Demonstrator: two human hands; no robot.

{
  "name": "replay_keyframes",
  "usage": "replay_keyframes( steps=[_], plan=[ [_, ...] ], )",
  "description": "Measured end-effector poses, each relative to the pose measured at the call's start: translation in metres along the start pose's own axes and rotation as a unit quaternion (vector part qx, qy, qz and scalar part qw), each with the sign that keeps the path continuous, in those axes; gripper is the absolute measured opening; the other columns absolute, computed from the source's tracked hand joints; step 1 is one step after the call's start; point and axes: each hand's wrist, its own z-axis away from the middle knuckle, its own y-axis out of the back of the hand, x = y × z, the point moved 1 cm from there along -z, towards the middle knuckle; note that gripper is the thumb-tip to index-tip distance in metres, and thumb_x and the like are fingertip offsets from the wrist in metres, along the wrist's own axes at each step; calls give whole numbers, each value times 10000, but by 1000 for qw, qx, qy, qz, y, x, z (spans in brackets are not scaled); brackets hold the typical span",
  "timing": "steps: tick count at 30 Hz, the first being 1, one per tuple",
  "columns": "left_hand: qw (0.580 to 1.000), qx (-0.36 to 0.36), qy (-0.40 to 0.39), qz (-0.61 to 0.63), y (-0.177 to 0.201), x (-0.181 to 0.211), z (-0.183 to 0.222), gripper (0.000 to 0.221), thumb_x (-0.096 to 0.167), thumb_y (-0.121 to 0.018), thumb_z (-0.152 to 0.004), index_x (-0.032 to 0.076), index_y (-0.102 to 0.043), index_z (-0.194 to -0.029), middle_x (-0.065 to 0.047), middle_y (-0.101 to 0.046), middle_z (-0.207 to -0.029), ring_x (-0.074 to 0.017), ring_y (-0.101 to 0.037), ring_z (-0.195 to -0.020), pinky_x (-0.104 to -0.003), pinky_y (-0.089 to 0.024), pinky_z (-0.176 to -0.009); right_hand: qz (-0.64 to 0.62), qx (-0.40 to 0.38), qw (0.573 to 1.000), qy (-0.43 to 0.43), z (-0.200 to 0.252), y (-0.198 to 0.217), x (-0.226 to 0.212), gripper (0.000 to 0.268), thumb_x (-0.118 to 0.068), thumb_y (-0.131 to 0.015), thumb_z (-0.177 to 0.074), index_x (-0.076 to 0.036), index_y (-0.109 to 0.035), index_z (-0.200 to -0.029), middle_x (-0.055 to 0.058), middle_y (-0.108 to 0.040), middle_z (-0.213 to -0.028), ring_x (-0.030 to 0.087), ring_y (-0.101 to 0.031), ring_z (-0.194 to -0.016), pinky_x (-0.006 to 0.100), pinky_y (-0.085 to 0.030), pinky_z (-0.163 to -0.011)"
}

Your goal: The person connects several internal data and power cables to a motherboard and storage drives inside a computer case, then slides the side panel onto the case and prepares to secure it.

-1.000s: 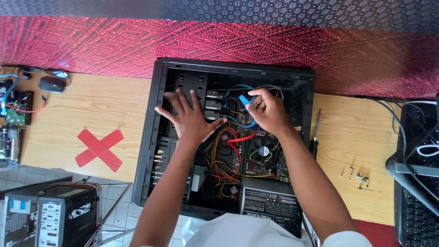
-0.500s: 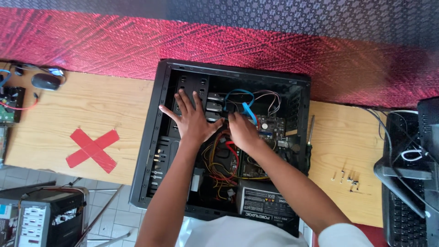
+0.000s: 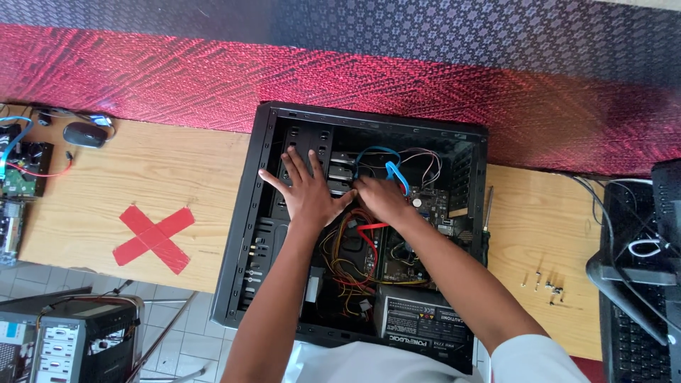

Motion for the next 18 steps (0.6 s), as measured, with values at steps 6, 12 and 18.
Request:
replay_keyframes(
  steps=[6, 12, 18],
  plan=[
    [958, 189, 61, 206, -38, -81, -26, 1105, 505, -828, -768, 223, -236, -1658, 59, -600, -1191, -144, -610, -1154, -501, -336, -1080, -30, -3, 999, -11, 6, 18, -5, 199, -180, -583, -948, -83, -713, -1063, 118, -730, -944, 338, -752, -908, 430, -610, -702],
    [950, 213, 146, 174, 1, -77, -29, 1032, 354, -918, -623, 271, -439, -1533, -31, -453, -1459, -326, -488, -1227, -579, -372, -960, -51, 6, 998, -45, 14, -20, 4, 187, -247, -627, -933, -136, -717, -1053, 38, -715, -919, 283, -738, -879, 395, -597, -715],
    [864, -141, 118, 469, -15, -162, -64, 1014, 588, -925, -613, 192, -572, -1478, -111, -678, -1337, -350, -627, -1279, -535, -462, -1017, -69, -13, 994, -81, 10, 20, -14, 170, -217, -608, -952, -150, -698, -1080, 48, -698, -967, 282, -723, -992, 372, -597, -810]
  ],
)
